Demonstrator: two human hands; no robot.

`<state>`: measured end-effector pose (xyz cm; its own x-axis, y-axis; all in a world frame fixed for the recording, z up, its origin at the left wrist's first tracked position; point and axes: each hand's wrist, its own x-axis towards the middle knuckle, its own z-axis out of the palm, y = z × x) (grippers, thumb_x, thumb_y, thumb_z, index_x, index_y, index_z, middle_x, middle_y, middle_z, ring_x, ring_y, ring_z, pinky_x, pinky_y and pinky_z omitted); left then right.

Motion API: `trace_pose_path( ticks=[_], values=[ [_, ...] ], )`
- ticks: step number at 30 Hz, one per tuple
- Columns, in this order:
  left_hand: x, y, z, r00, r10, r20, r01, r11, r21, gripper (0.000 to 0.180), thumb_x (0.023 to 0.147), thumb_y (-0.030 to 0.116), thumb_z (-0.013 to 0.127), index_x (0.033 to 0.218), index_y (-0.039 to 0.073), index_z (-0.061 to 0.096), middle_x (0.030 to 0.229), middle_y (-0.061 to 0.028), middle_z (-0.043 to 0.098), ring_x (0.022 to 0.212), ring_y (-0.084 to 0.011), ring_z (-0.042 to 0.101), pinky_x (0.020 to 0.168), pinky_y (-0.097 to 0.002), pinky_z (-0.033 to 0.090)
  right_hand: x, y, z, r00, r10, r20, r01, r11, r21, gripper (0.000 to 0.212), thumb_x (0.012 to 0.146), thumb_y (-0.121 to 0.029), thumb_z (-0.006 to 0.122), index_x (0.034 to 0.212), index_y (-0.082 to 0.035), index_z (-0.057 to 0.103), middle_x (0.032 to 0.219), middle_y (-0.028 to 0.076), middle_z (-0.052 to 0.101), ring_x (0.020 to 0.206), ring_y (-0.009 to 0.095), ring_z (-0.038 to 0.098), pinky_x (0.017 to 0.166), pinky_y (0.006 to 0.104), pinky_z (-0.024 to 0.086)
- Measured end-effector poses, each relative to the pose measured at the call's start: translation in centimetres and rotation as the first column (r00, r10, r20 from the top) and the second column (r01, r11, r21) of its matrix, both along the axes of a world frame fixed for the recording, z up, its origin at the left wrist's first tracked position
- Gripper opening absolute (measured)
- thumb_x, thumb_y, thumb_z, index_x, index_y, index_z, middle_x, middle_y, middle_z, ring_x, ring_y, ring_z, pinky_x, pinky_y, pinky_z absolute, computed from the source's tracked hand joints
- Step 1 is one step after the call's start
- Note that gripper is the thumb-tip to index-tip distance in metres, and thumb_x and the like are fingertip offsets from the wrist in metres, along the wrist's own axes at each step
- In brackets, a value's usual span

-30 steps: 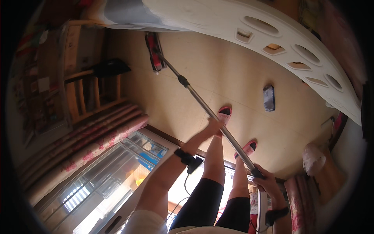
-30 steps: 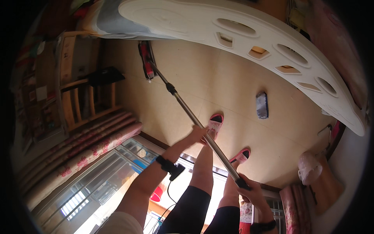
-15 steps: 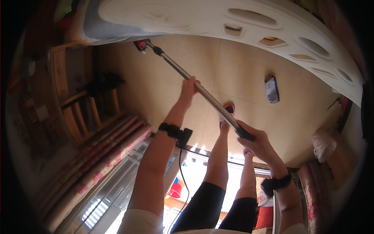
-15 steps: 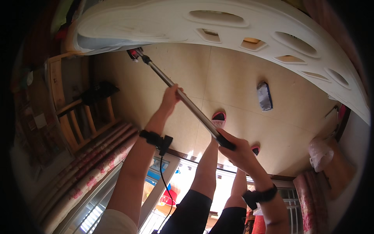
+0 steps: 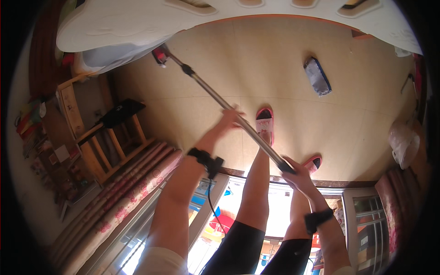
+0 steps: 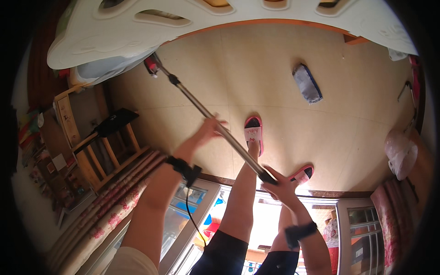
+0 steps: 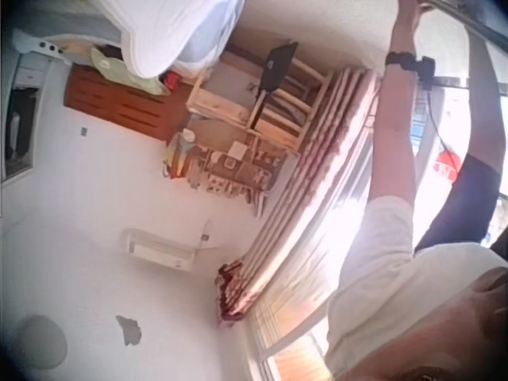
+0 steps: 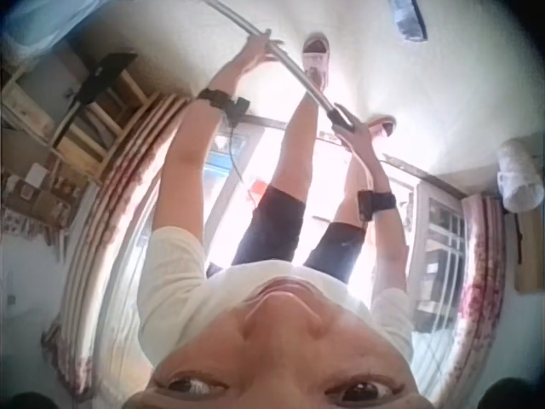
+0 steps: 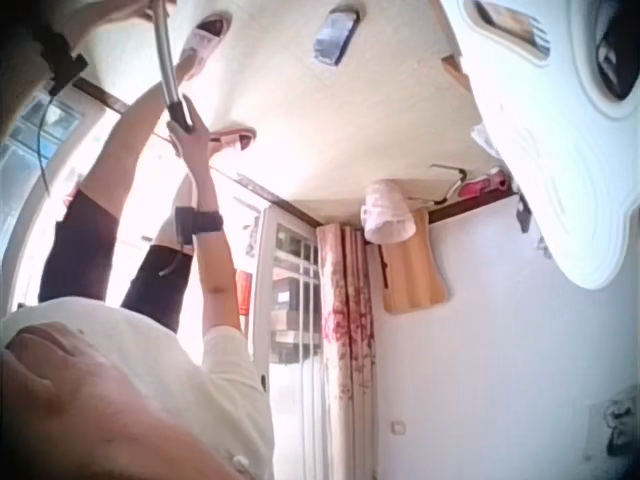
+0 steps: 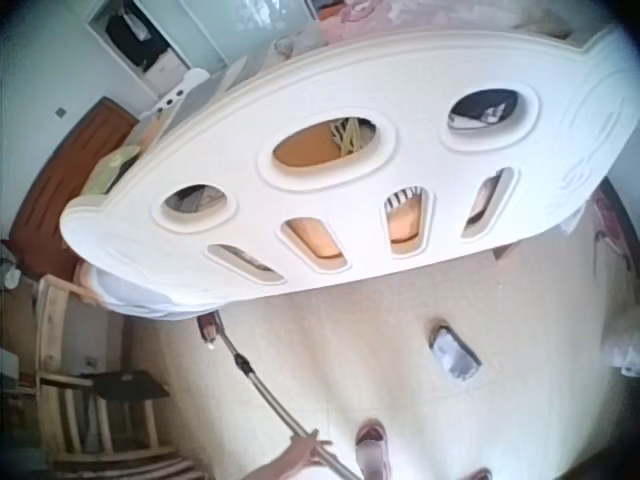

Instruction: The recorder cleans the floor using a red floor mop or cleaner.

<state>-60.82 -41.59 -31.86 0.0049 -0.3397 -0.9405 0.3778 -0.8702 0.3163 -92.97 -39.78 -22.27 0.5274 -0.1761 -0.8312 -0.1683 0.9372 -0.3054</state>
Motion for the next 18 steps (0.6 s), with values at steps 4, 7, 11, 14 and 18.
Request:
trace_pose_path(
  ticks=[4,7,11,14,18],
  values=[
    [-15.1,3.1,4.2,0.958,-0.081,-0.275,0.158,0.950,0.269,0.034,0.092,0.032,0.043,0.114,0.005,0.041,0.094,-0.0092,0.058,0.089,-0.0255,0.060,0.070,-0.0420,0.052,-16.5,7.6,4.2,0.969,0.076,-0.236,-0.001,0.953,0.303,0.059,0.076,0.005,0.058,0.131,-0.008,0.040,0.060,-0.001,0.045,0.044,0.005,0.039,0.038,0.0210,0.030],
    [-19.7,2.8,5.5,0.952,0.159,-0.261,-0.102,0.970,0.220,0.024,0.090,0.028,0.048,0.100,0.006,0.046,0.080,-0.0045,0.057,0.082,-0.0238,0.061,0.068,-0.0416,0.052,-24.2,9.6,11.0,0.970,0.087,-0.226,0.009,0.921,0.390,0.062,0.069,0.009,0.061,0.126,-0.006,0.044,0.062,0.000,0.047,0.044,0.006,0.040,0.039,0.0222,0.031],
    [-22.1,0.8,3.2,0.892,0.358,-0.275,-0.355,0.933,0.062,0.018,0.090,0.027,0.049,0.086,0.010,0.049,0.075,-0.0023,0.055,0.076,-0.0189,0.061,0.067,-0.0371,0.050,-31.4,7.7,11.4,0.910,0.226,-0.346,-0.251,0.968,-0.028,0.064,0.066,0.007,0.068,0.125,-0.005,0.047,0.073,-0.001,0.055,0.061,0.008,0.049,0.057,0.0240,0.044],
    [-17.2,0.1,-3.5,0.867,0.349,-0.355,-0.440,0.872,-0.217,0.028,0.092,0.032,0.041,0.086,0.006,0.049,0.079,-0.0081,0.056,0.074,-0.0230,0.059,0.071,-0.0393,0.049,-27.5,2.3,4.7,0.902,0.267,-0.338,-0.262,0.963,0.063,0.062,0.067,0.002,0.070,0.125,-0.007,0.048,0.072,-0.003,0.054,0.064,0.006,0.049,0.061,0.0227,0.043],
    [0.1,-3.4,-7.9,0.914,0.402,-0.049,-0.385,0.823,-0.417,0.030,0.093,0.032,0.041,0.082,0.006,0.052,0.076,-0.0077,0.056,0.070,-0.0198,0.055,0.079,-0.0407,0.045,-10.3,-6.8,-4.1,0.971,0.233,0.056,-0.228,0.971,-0.076,0.057,0.074,0.000,0.064,0.127,-0.009,0.046,0.069,-0.003,0.051,0.051,0.001,0.043,0.042,0.0186,0.034]
  ],
)
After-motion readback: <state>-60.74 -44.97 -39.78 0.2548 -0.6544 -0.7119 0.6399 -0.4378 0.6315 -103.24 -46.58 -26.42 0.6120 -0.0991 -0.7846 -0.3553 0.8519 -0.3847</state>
